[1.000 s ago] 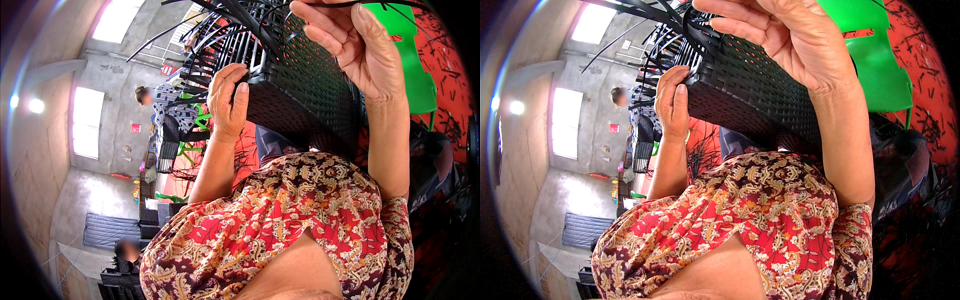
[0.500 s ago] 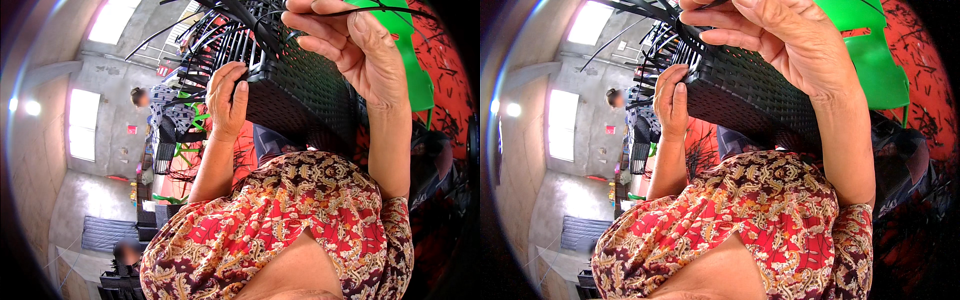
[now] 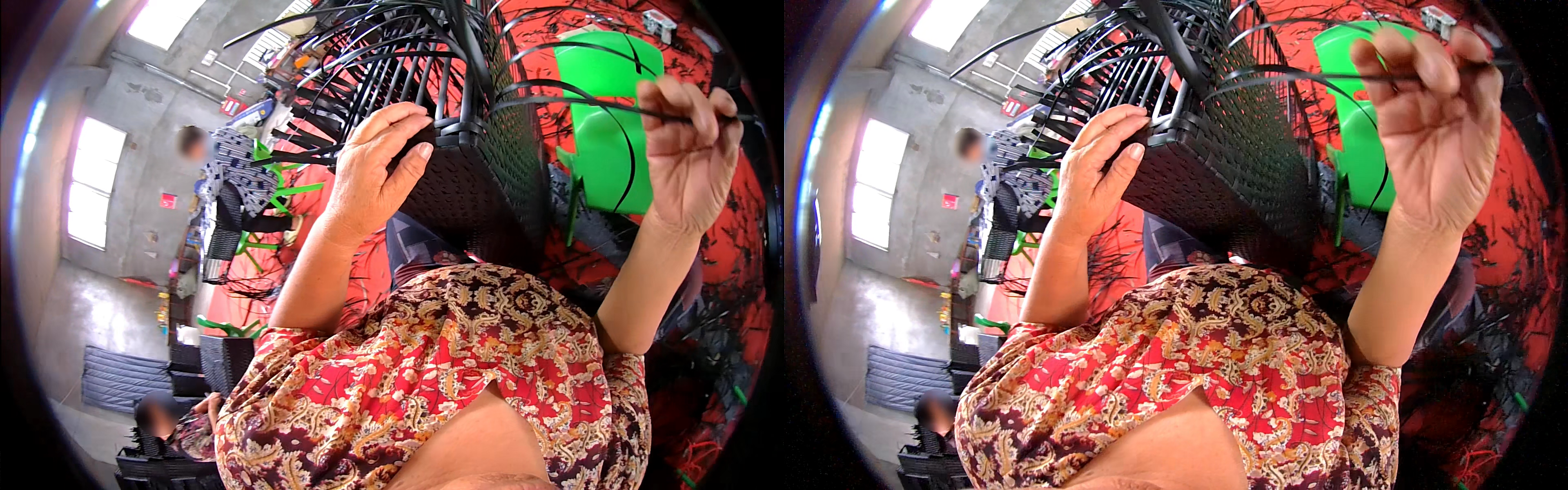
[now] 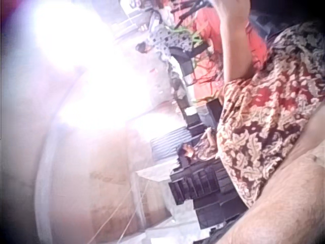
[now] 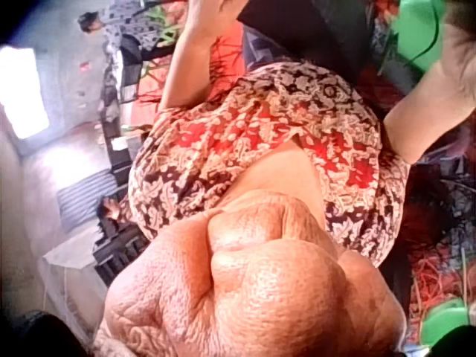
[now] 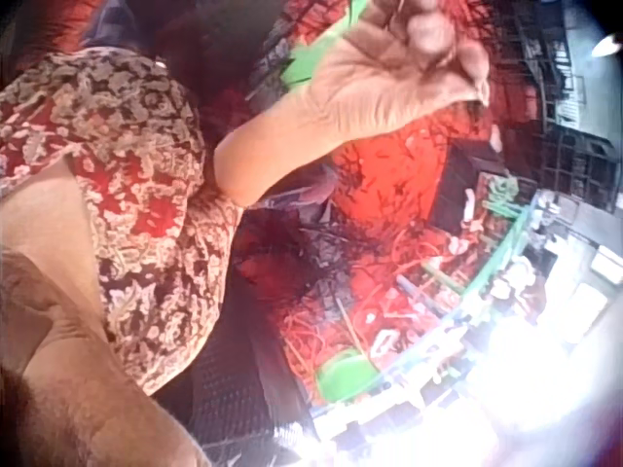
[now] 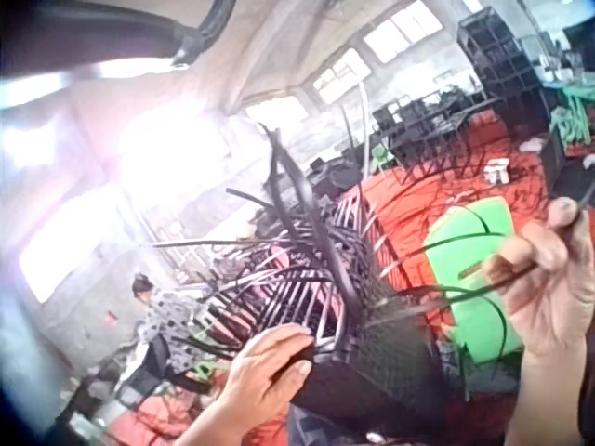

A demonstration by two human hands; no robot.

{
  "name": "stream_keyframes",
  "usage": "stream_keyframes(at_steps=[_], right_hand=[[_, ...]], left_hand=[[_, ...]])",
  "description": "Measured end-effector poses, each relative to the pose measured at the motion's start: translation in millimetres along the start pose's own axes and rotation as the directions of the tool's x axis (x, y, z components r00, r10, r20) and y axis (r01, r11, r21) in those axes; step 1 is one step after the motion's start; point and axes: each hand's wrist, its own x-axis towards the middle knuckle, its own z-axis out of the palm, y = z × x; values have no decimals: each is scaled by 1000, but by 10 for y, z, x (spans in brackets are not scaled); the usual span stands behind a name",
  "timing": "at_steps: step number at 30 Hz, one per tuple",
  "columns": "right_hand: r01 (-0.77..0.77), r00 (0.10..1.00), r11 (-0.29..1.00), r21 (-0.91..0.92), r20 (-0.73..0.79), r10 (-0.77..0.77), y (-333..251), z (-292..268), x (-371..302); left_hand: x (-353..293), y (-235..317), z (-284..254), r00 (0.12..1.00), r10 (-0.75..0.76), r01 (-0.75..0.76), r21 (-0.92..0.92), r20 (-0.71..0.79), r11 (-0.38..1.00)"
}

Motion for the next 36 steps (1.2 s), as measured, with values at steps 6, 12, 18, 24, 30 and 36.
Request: stream_keyframes(at_steps=[6,12,18,24,30,36], right_hand=[[-335,938,769,-545,-272,216,-157,324,81],[-564,794,34,-825,-530,298,52,603,322],[-493,781,-144,-858,-509,361,113,690,461],[-490,706,-278,-826,-563,430,242,693,676],[-503,645,-256,-826,-555,524,143,651,837],[-554,596,-287,-781,-613,519,86,699,922]], left_hand=[[236,-39,-96,1000,29,-29,-16,-6,999],[493,-396,77,984,179,-180,83,13,980],[621,-496,320,957,233,-236,-2,174,972],[614,-531,368,961,133,-96,-160,241,982],[665,-479,353,968,102,-56,-196,231,979],[684,-413,307,968,99,-48,-216,233,975]])
